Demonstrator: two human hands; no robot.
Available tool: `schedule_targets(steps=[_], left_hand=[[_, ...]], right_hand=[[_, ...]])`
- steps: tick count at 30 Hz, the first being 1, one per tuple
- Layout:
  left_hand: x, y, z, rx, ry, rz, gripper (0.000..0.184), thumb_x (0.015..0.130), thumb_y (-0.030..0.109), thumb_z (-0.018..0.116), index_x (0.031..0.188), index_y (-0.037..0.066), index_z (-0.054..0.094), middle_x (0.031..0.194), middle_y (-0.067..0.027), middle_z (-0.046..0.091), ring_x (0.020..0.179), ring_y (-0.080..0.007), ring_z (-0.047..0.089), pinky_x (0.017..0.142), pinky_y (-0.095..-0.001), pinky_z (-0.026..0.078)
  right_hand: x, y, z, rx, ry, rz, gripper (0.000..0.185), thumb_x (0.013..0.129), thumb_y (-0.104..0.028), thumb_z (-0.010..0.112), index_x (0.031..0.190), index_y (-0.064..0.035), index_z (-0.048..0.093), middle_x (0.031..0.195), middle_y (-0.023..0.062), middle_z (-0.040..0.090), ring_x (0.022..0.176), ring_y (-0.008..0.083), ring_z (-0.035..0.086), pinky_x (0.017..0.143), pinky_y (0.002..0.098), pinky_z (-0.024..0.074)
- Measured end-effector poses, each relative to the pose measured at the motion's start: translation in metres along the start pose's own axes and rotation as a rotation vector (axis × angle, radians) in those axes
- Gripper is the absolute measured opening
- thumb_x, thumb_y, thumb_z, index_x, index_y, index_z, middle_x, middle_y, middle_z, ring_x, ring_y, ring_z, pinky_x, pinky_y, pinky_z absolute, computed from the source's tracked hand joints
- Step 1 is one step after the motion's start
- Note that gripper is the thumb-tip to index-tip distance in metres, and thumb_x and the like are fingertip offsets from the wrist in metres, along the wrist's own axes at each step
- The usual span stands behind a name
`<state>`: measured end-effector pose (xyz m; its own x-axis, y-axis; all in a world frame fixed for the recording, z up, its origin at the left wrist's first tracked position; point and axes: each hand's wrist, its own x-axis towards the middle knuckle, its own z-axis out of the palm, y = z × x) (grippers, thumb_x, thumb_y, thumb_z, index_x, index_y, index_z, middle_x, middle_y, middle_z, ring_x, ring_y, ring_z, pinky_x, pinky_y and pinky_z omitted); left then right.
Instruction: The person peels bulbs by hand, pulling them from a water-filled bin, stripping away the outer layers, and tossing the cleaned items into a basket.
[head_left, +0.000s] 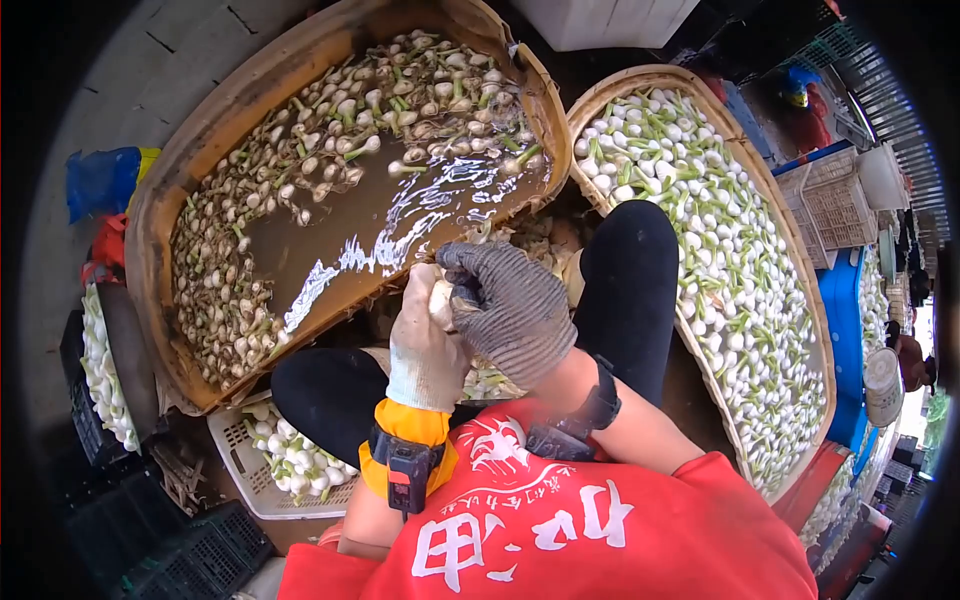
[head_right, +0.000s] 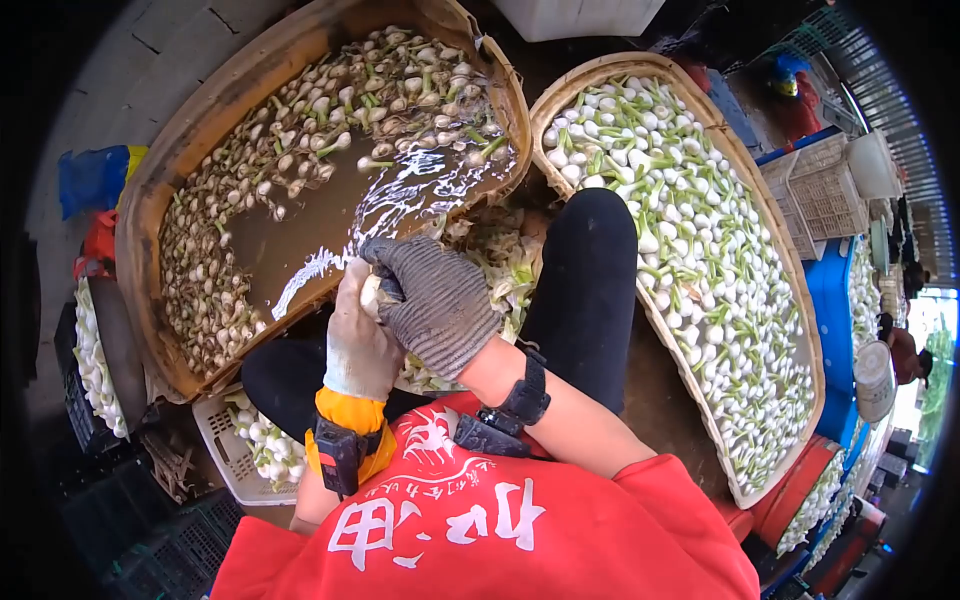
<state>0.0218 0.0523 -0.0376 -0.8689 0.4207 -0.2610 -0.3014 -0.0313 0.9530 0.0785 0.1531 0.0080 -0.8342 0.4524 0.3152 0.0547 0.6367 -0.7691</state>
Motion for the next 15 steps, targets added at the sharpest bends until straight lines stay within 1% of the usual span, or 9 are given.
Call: schedule_targets(steps=[1,2,4,5,6,8,12,14,15], left_hand=[[-0.021,0.065,0.015,-0.315,0.017,-0.268,0.046,0.098,0.050,0.047,0.104,0.006,0.059,0.082,-0.0022,0.063,0.073,-0.0129,0.062,0.055,-0.0265,0.047],[-0.020,0.058,0.004,-0.316,0.017,-0.263,0.046,0.098,0.050,0.047,0.104,0.006,0.059,0.082,-0.0022,0.063,0.073,-0.0129,0.062,0.055,-0.0265,0.047],[-0.015,0.039,-0.032,-0.468,-0.386,-0.384,0.059,0.097,0.056,0.045,0.115,0.002,0.058,0.087,-0.0050,0.065,0.071,-0.0134,0.063,0.056,-0.0247,0.048],[-0.015,0.051,-0.033,-0.397,-0.556,-0.368,0.070,0.095,0.062,0.043,0.126,0.000,0.054,0.089,-0.0071,0.066,0.068,-0.0142,0.063,0.055,-0.0241,0.048],[-0.018,0.050,-0.037,-0.384,-0.607,-0.309,0.076,0.094,0.065,0.040,0.130,-0.001,0.052,0.090,-0.0078,0.066,0.070,-0.0145,0.063,0.057,-0.0234,0.048],[-0.030,0.063,-0.039,-0.349,-0.567,-0.308,0.078,0.095,0.066,0.037,0.130,-0.002,0.051,0.096,-0.0092,0.065,0.075,-0.0159,0.064,0.064,-0.0248,0.050],[-0.049,0.074,-0.031,-0.399,-0.403,-0.226,0.076,0.097,0.064,0.032,0.128,-0.003,0.051,0.102,-0.0107,0.064,0.081,-0.0164,0.064,0.072,-0.0272,0.051],[-0.048,0.067,-0.041,-0.389,-0.400,-0.175,0.068,0.100,0.060,0.030,0.120,-0.002,0.053,0.100,-0.0106,0.063,0.082,-0.0167,0.064,0.072,-0.0277,0.051],[-0.048,0.063,-0.045,-0.386,-0.399,-0.158,0.065,0.101,0.057,0.029,0.116,-0.001,0.054,0.100,-0.0105,0.062,0.082,-0.0169,0.064,0.072,-0.0279,0.052]], right_hand=[[0.000,-0.007,-0.004,0.106,0.001,0.078,0.036,0.077,-0.009,0.069,0.113,-0.0096,0.066,0.093,0.0100,0.067,0.081,0.0233,0.066,0.072,0.0328,0.0534],[0.000,-0.012,-0.008,0.212,0.000,0.156,0.036,0.077,-0.007,0.068,0.113,-0.0091,0.066,0.092,0.0091,0.067,0.079,0.0206,0.067,0.072,0.0311,0.0536],[0.003,-0.018,-0.018,0.191,0.030,0.110,0.035,0.077,-0.006,0.067,0.112,-0.0086,0.066,0.092,0.0085,0.067,0.078,0.0188,0.067,0.071,0.0297,0.0535],[0.007,-0.020,-0.023,0.172,0.063,0.065,0.034,0.077,-0.005,0.066,0.111,-0.0080,0.066,0.091,0.0079,0.067,0.076,0.0170,0.066,0.071,0.0284,0.0533],[0.014,-0.021,-0.028,0.122,0.092,0.033,0.033,0.077,-0.006,0.067,0.110,-0.0083,0.067,0.091,0.0077,0.068,0.078,0.0165,0.066,0.072,0.0287,0.0534],[0.034,-0.012,-0.035,0.054,0.154,-0.035,0.033,0.076,-0.004,0.066,0.109,-0.0069,0.063,0.091,0.0108,0.065,0.082,0.0270,0.065,0.075,0.0359,0.0519],[0.075,0.053,-0.041,-0.115,0.400,0.055,0.025,0.077,-0.004,0.067,0.102,-0.0047,0.067,0.090,0.0115,0.068,0.084,0.0254,0.066,0.078,0.0340,0.0528],[0.064,0.048,-0.039,-0.130,0.321,0.146,0.023,0.077,-0.003,0.068,0.100,-0.0028,0.067,0.092,0.0117,0.069,0.086,0.0236,0.067,0.079,0.0325,0.0531],[0.046,0.036,-0.034,0.016,0.102,0.117,0.023,0.077,-0.005,0.070,0.101,-0.0022,0.067,0.092,0.0117,0.069,0.087,0.0228,0.067,0.080,0.0315,0.0529]])
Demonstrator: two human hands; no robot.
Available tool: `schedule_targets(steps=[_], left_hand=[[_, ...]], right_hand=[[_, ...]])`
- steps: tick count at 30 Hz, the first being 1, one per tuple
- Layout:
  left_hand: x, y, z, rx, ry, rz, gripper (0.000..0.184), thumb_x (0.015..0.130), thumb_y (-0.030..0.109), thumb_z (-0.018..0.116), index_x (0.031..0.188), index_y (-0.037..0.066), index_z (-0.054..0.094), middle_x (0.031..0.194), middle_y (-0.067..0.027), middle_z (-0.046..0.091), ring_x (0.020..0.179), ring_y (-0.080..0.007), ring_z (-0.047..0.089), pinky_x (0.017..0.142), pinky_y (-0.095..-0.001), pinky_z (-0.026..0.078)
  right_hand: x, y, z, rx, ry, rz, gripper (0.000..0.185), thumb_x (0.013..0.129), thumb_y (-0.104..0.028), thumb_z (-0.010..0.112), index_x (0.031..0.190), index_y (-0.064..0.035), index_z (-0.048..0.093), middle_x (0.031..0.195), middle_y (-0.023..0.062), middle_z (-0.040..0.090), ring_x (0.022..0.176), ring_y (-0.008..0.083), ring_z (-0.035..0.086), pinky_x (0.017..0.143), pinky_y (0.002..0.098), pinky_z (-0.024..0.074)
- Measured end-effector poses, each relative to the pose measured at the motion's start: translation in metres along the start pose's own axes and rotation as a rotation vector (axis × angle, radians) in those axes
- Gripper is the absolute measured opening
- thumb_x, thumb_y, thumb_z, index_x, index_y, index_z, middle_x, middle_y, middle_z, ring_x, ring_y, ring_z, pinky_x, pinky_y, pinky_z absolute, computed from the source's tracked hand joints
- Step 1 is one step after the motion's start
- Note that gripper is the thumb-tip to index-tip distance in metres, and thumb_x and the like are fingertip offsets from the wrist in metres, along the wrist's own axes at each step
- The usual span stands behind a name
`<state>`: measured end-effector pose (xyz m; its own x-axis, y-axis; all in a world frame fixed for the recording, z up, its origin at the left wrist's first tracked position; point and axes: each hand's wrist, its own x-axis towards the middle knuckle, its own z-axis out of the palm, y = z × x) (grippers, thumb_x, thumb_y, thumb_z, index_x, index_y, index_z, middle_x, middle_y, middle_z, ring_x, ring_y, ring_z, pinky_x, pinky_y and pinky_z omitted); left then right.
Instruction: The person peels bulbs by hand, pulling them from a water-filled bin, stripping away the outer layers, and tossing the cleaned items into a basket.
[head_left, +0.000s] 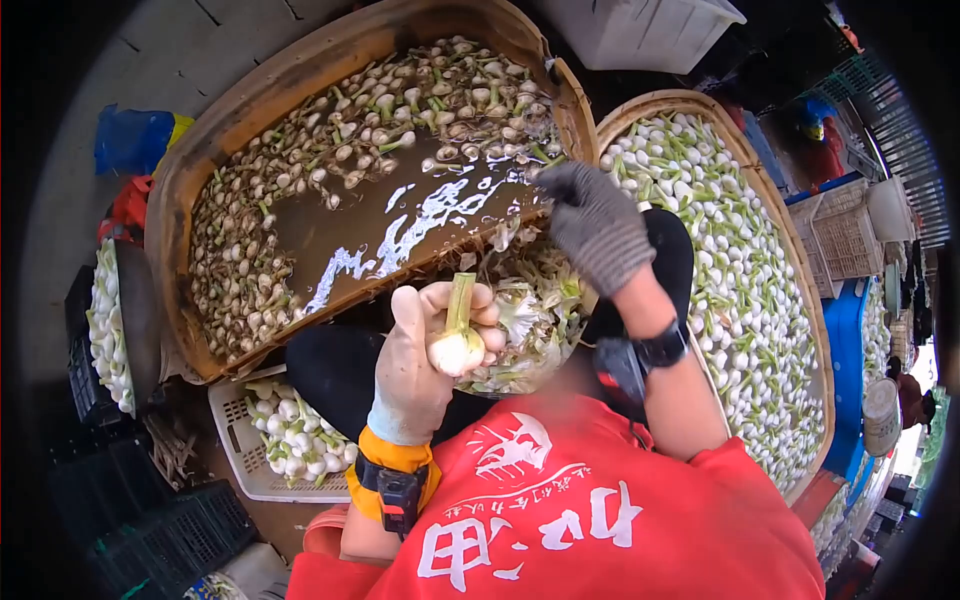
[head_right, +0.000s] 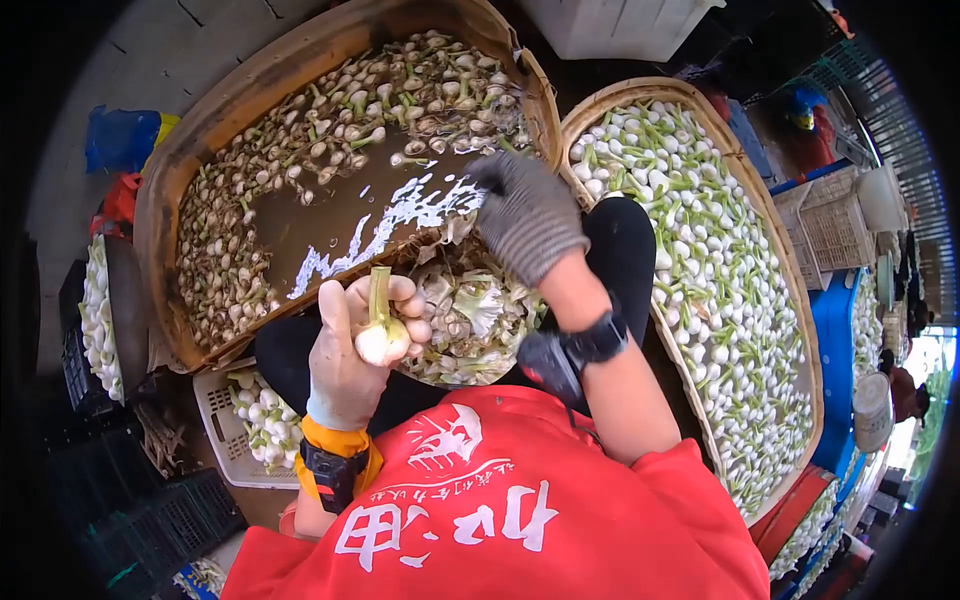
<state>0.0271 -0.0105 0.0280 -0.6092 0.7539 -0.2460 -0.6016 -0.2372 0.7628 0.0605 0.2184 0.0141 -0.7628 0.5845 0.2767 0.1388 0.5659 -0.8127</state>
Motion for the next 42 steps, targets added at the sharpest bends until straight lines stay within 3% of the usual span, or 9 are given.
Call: schedule_targets(steps=[3,13,16,19,23,27,31,34,42], left_hand=[[0.000,-0.009,-0.002,0.167,0.130,0.137,0.059,0.103,0.053,0.029,0.104,0.000,0.053,0.095,-0.0103,0.061,0.074,-0.0149,0.063,0.065,-0.0247,0.051],[-0.007,0.013,0.008,0.092,0.042,0.011,0.054,0.096,0.054,0.050,0.094,0.001,0.052,0.082,-0.0098,0.063,0.066,-0.0153,0.062,0.059,-0.0217,0.050],[-0.002,0.017,-0.007,1.105,0.027,0.210,0.027,0.089,0.025,0.069,0.094,-0.001,0.064,0.091,-0.0101,0.064,0.074,-0.0198,0.062,0.070,-0.0305,0.052],[0.009,0.007,-0.025,1.053,0.032,0.557,0.019,0.087,0.020,0.069,0.093,0.002,0.066,0.083,-0.0079,0.064,0.077,-0.0202,0.062,0.074,-0.0344,0.051],[0.018,0.017,-0.026,0.364,0.269,0.323,0.033,0.097,0.034,0.059,0.094,0.001,0.064,0.081,-0.0046,0.064,0.067,-0.0123,0.061,0.062,-0.0228,0.049],[0.034,0.026,-0.076,0.557,0.481,0.359,0.037,0.100,0.035,0.053,0.101,0.000,0.066,0.078,-0.0026,0.064,0.063,-0.0069,0.056,0.058,-0.0189,0.042],[0.016,0.028,-0.025,0.811,0.331,0.230,0.025,0.099,0.020,0.055,0.105,0.000,0.070,0.084,-0.0010,0.065,0.068,-0.0059,0.056,0.065,-0.0189,0.046],[0.007,0.025,-0.006,0.923,0.076,0.366,0.019,0.094,0.001,0.052,0.100,0.000,0.070,0.092,-0.0042,0.065,0.072,-0.0096,0.058,0.066,-0.0216,0.048],[-0.003,0.005,-0.022,0.139,0.028,0.165,0.033,0.103,0.031,0.047,0.110,0.000,0.053,0.090,-0.0060,0.061,0.068,-0.0074,0.053,0.060,-0.0184,0.042]], right_hand=[[-0.050,-0.046,0.006,0.591,-0.329,0.189,0.029,0.078,-0.014,0.075,0.103,-0.0018,0.067,0.092,0.0098,0.069,0.090,0.0189,0.067,0.083,0.0294,0.0523],[-0.064,-0.042,0.003,0.472,-0.342,-0.081,0.031,0.082,-0.019,0.074,0.107,-0.0013,0.067,0.098,0.0075,0.070,0.090,0.0154,0.066,0.082,0.0287,0.0524],[-0.067,-0.045,0.003,0.612,-0.406,0.205,0.026,0.079,-0.012,0.076,0.101,-0.0010,0.069,0.099,0.0053,0.068,0.093,0.0157,0.065,0.084,0.0298,0.0519],[-0.067,-0.046,0.009,0.722,-0.378,0.128,0.024,0.081,-0.008,0.073,0.104,-0.0011,0.068,0.098,0.0064,0.069,0.087,0.0134,0.066,0.079,0.0275,0.0534],[-0.071,-0.053,-0.006,0.770,-0.726,0.107,0.018,0.082,0.002,0.069,0.099,-0.0009,0.067,0.095,0.0062,0.070,0.088,0.0137,0.067,0.080,0.0270,0.0539],[-0.086,-0.032,-0.013,0.654,-0.975,0.070,0.025,0.080,-0.008,0.075,0.103,-0.0009,0.066,0.099,0.0094,0.068,0.094,0.0182,0.066,0.084,0.0311,0.0522],[-0.080,-0.016,0.023,0.289,-0.469,0.164,0.068,0.062,-0.044,0.087,0.110,-0.0012,0.064,0.104,0.0132,0.064,0.094,0.0226,0.064,0.084,0.0339,0.0503],[-0.072,-0.035,0.021,0.326,-0.436,0.208,0.069,0.064,-0.029,0.088,0.119,0.0002,0.060,0.107,0.0095,0.065,0.097,0.0163,0.063,0.086,0.0297,0.0504],[-0.077,-0.022,0.016,0.505,-0.547,-0.023,0.064,0.062,-0.029,0.089,0.116,-0.0061,0.062,0.109,0.0079,0.066,0.100,0.0206,0.064,0.091,0.0324,0.0499]])
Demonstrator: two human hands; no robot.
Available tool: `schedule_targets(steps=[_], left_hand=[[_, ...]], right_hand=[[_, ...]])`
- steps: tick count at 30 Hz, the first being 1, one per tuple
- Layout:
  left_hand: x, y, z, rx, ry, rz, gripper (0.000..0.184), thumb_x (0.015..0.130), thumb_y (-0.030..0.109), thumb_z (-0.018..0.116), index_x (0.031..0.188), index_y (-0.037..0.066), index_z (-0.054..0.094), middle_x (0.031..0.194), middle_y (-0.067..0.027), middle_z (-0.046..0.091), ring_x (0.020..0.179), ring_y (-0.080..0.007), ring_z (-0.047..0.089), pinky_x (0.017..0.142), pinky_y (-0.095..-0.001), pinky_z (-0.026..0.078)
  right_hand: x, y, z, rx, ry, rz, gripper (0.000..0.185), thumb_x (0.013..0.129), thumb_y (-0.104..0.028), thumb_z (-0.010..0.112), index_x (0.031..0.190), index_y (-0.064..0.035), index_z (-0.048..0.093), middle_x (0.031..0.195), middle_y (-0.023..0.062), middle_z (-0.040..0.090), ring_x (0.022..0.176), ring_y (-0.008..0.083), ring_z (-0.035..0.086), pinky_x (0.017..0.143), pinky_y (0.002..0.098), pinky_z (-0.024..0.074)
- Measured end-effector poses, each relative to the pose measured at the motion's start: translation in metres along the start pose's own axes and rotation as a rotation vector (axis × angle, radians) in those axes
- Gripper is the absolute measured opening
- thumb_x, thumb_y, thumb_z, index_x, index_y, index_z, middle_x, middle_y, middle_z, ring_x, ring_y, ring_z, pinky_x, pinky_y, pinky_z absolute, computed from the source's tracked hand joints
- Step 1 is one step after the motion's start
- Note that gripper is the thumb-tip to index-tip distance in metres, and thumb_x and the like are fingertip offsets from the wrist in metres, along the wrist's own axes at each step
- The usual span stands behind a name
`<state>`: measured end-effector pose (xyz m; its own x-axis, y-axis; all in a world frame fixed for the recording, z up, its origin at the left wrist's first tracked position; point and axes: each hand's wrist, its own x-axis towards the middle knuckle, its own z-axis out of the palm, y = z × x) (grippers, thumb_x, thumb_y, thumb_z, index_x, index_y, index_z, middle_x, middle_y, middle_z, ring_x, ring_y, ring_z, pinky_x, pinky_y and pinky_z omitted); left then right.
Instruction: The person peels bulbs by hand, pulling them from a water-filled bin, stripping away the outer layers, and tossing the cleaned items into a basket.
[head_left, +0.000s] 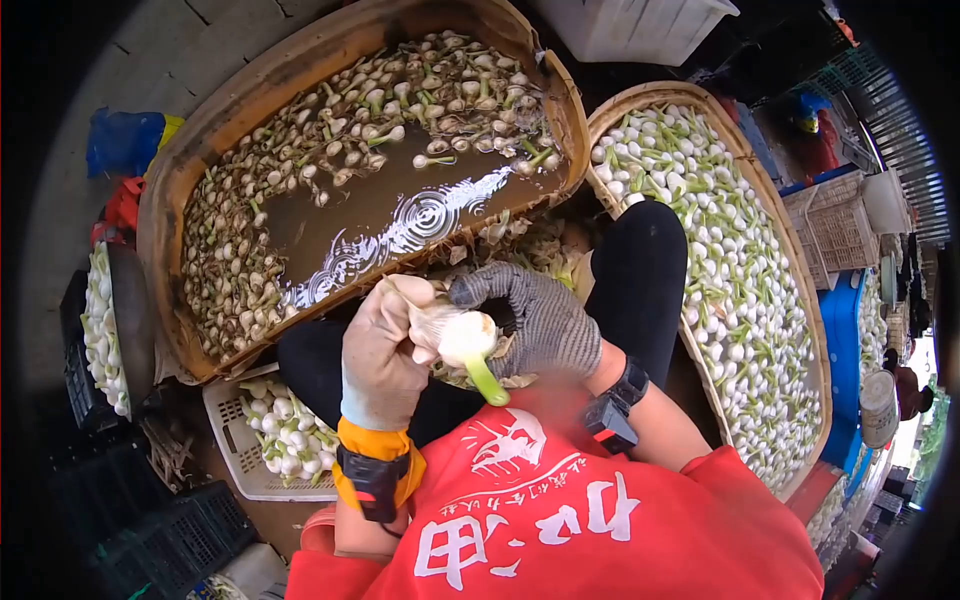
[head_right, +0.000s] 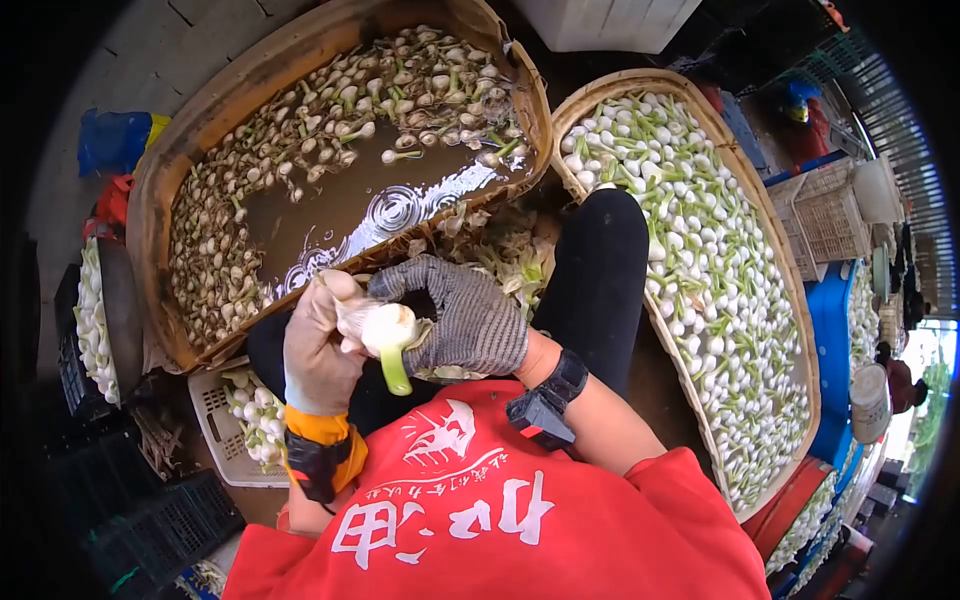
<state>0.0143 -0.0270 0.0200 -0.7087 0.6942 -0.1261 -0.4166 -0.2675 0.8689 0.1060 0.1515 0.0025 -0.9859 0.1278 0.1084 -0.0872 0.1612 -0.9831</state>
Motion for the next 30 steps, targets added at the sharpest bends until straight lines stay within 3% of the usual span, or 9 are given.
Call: schedule_targets(steps=[5,9,11,13,17,20,21,23,30], left_hand=[[0.007,-0.014,0.021,0.121,0.266,0.202,0.031,0.105,0.029,0.042,0.114,0.001,0.049,0.094,-0.0052,0.056,0.079,-0.0095,0.054,0.064,-0.0190,0.044],[0.005,-0.012,0.009,-0.079,-0.072,0.133,0.025,0.103,0.025,0.048,0.106,0.001,0.051,0.087,-0.0046,0.054,0.070,-0.0121,0.051,0.066,-0.0246,0.046],[-0.003,-0.020,0.006,0.597,0.050,0.509,0.023,0.100,0.025,0.052,0.102,0.003,0.051,0.080,-0.0048,0.052,0.068,-0.0121,0.048,0.059,-0.0256,0.043],[-0.007,-0.010,-0.005,-0.715,-0.272,0.140,0.029,0.096,0.025,0.060,0.111,0.002,0.052,0.083,-0.0050,0.056,0.075,-0.0139,0.055,0.059,-0.0282,0.046],[-0.003,-0.033,-0.018,0.605,-0.058,0.002,0.063,0.093,0.036,0.064,0.137,-0.002,0.040,0.102,-0.0079,0.060,0.085,-0.0162,0.060,0.079,-0.0290,0.052],[-0.001,-0.013,0.019,0.017,-0.007,-0.169,0.052,0.101,0.037,0.050,0.137,0.000,0.043,0.111,-0.0084,0.059,0.092,-0.0142,0.061,0.082,-0.0283,0.054],[0.001,-0.014,0.010,0.631,-0.118,0.138,0.050,0.103,0.038,0.044,0.135,0.001,0.045,0.114,-0.0092,0.060,0.091,-0.0154,0.062,0.079,-0.0279,0.054],[0.002,-0.014,0.005,0.326,-0.004,0.038,0.051,0.102,0.039,0.046,0.133,-0.001,0.046,0.111,-0.0101,0.061,0.090,-0.0152,0.063,0.079,-0.0278,0.054],[-0.018,0.004,0.017,0.181,0.035,-0.053,0.069,0.093,0.049,0.058,0.133,-0.006,0.044,0.107,-0.0125,0.063,0.083,-0.0182,0.064,0.075,-0.0281,0.054]], right_hand=[[0.011,0.009,-0.007,-0.348,0.308,-0.249,0.060,0.065,-0.027,0.088,0.115,-0.0058,0.063,0.111,0.0084,0.064,0.099,0.0221,0.063,0.089,0.0331,0.0506],[-0.002,0.011,0.000,-0.037,0.303,-0.091,0.033,0.072,-0.015,0.081,0.101,-0.0035,0.072,0.099,0.0092,0.069,0.093,0.0200,0.065,0.085,0.0303,0.0517],[-0.001,-0.007,-0.004,0.036,0.354,0.006,0.022,0.079,-0.006,0.073,0.101,-0.0045,0.073,0.098,0.0078,0.070,0.093,0.0179,0.065,0.085,0.0291,0.0519],[-0.001,-0.013,-0.011,0.005,0.550,0.089,0.020,0.080,-0.004,0.072,0.100,-0.0041,0.073,0.098,0.0069,0.071,0.093,0.0166,0.066,0.084,0.0286,0.0526],[0.002,-0.010,-0.013,-0.123,0.622,-0.149,0.024,0.077,-0.006,0.075,0.101,-0.0074,0.073,0.096,0.0066,0.070,0.089,0.0206,0.066,0.079,0.0309,0.0533],[0.005,-0.018,-0.001,-0.384,0.262,-0.439,0.030,0.078,-0.016,0.076,0.106,-0.0097,0.070,0.098,0.0074,0.067,0.092,0.0280,0.064,0.081,0.0338,0.0511],[0.002,-0.029,0.006,-0.429,0.149,-0.356,0.028,0.081,-0.016,0.074,0.107,-0.0074,0.068,0.102,0.0075,0.067,0.091,0.0241,0.065,0.081,0.0320,0.0516],[-0.008,-0.033,0.010,0.348,0.215,0.033,0.029,0.081,-0.014,0.074,0.108,-0.0054,0.067,0.102,0.0082,0.067,0.092,0.0193,0.066,0.081,0.0300,0.0521],[0.002,-0.057,-0.004,-0.522,0.216,-0.233,0.039,0.070,-0.013,0.080,0.107,-0.0141,0.069,0.100,0.0067,0.068,0.088,0.0245,0.067,0.075,0.0311,0.0545]])
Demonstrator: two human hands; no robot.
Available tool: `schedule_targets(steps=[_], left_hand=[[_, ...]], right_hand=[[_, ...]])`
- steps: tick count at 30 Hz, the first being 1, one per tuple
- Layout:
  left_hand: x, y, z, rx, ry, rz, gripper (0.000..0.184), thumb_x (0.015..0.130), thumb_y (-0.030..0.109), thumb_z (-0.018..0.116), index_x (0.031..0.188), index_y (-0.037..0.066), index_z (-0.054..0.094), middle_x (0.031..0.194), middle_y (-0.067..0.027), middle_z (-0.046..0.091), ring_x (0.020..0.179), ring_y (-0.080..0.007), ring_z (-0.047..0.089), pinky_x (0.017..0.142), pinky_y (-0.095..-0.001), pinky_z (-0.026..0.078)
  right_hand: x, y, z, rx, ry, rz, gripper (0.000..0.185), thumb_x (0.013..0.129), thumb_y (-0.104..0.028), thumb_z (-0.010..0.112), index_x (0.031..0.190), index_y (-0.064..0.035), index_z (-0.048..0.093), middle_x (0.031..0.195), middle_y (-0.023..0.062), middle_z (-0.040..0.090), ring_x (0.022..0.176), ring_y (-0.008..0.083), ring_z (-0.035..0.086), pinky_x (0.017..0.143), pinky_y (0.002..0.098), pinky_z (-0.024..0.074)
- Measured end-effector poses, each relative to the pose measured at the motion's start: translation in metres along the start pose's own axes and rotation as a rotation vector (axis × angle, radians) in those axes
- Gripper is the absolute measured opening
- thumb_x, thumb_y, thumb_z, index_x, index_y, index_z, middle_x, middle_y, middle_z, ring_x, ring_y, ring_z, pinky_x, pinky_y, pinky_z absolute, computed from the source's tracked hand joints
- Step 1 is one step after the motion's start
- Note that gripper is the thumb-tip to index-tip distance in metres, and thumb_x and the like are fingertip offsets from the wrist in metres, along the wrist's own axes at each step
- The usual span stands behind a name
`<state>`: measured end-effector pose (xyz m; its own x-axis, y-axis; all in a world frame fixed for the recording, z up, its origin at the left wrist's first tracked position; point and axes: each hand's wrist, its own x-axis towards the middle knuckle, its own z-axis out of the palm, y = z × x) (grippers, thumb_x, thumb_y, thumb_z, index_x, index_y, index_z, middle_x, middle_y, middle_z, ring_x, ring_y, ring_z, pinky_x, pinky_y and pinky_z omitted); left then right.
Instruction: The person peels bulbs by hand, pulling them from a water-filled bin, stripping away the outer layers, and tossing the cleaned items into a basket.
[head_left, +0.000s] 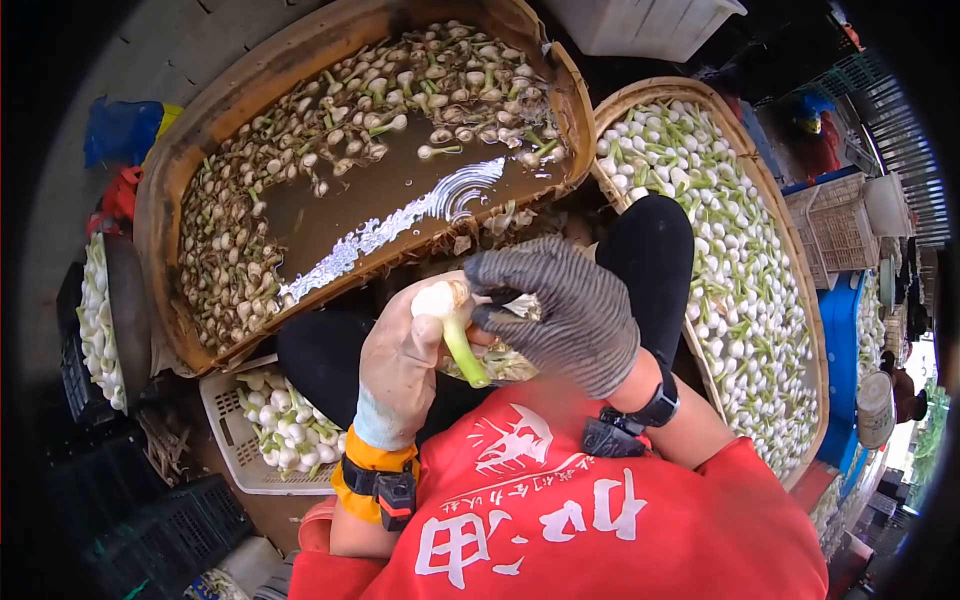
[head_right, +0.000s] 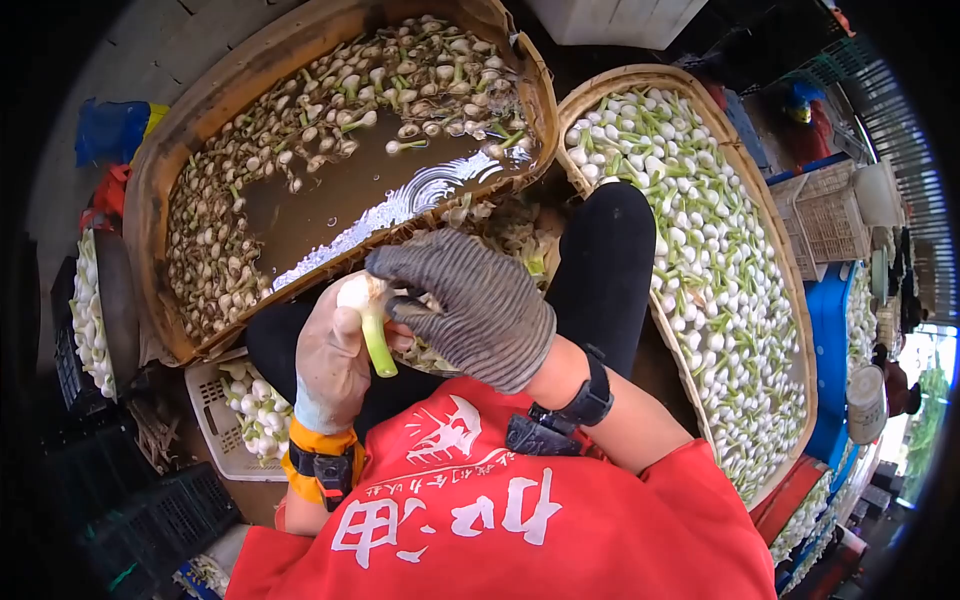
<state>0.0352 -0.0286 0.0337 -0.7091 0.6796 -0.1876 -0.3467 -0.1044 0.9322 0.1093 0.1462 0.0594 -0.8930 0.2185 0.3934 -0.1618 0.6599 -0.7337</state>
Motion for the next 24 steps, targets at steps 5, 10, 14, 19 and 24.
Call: schedule_targets(steps=[5,10,14,19,24], left_hand=[[-0.005,0.006,-0.007,0.211,0.025,0.020,0.054,0.095,0.041,0.057,0.126,-0.002,0.055,0.111,-0.0081,0.061,0.092,-0.0128,0.060,0.082,-0.0243,0.048],[-0.006,0.015,-0.018,0.468,-0.072,0.128,0.057,0.094,0.041,0.060,0.127,-0.005,0.053,0.106,-0.0088,0.063,0.091,-0.0139,0.061,0.083,-0.0262,0.049],[-0.006,0.016,-0.013,0.011,-0.294,-0.035,0.067,0.092,0.046,0.062,0.131,-0.007,0.047,0.110,-0.0155,0.065,0.091,-0.0185,0.065,0.081,-0.0298,0.053],[0.004,0.011,-0.019,0.005,-0.054,-0.078,0.074,0.093,0.053,0.056,0.136,-0.006,0.042,0.102,-0.0160,0.067,0.081,-0.0178,0.067,0.072,-0.0264,0.055],[0.032,-0.016,-0.015,0.239,-0.026,-0.143,0.053,0.100,0.043,0.049,0.136,0.005,0.046,0.103,-0.0101,0.066,0.078,-0.0120,0.066,0.065,-0.0225,0.053]], right_hand=[[-0.002,-0.006,0.006,-0.064,-0.026,0.020,0.038,0.072,-0.017,0.078,0.109,-0.0155,0.069,0.095,0.0054,0.069,0.085,0.0249,0.067,0.073,0.0326,0.0547],[0.002,-0.011,0.016,-0.026,-0.030,0.014,0.030,0.075,-0.014,0.073,0.104,-0.0113,0.068,0.088,0.0078,0.068,0.076,0.0269,0.067,0.069,0.0338,0.0541],[0.046,0.043,0.015,-0.141,0.059,0.162,0.030,0.077,-0.014,0.070,0.106,-0.0064,0.065,0.092,0.0146,0.066,0.087,0.0315,0.065,0.076,0.0385,0.0519],[0.029,0.061,0.013,-0.056,-0.132,0.040,0.047,0.073,-0.025,0.078,0.116,-0.0092,0.067,0.100,0.0108,0.065,0.095,0.0300,0.058,0.083,0.0394,0.0474],[-0.001,0.046,0.027,-0.032,-0.065,-0.090,0.032,0.072,-0.022,0.079,0.102,-0.0149,0.073,0.094,0.0021,0.066,0.086,0.0250,0.059,0.078,0.0344,0.0479]])
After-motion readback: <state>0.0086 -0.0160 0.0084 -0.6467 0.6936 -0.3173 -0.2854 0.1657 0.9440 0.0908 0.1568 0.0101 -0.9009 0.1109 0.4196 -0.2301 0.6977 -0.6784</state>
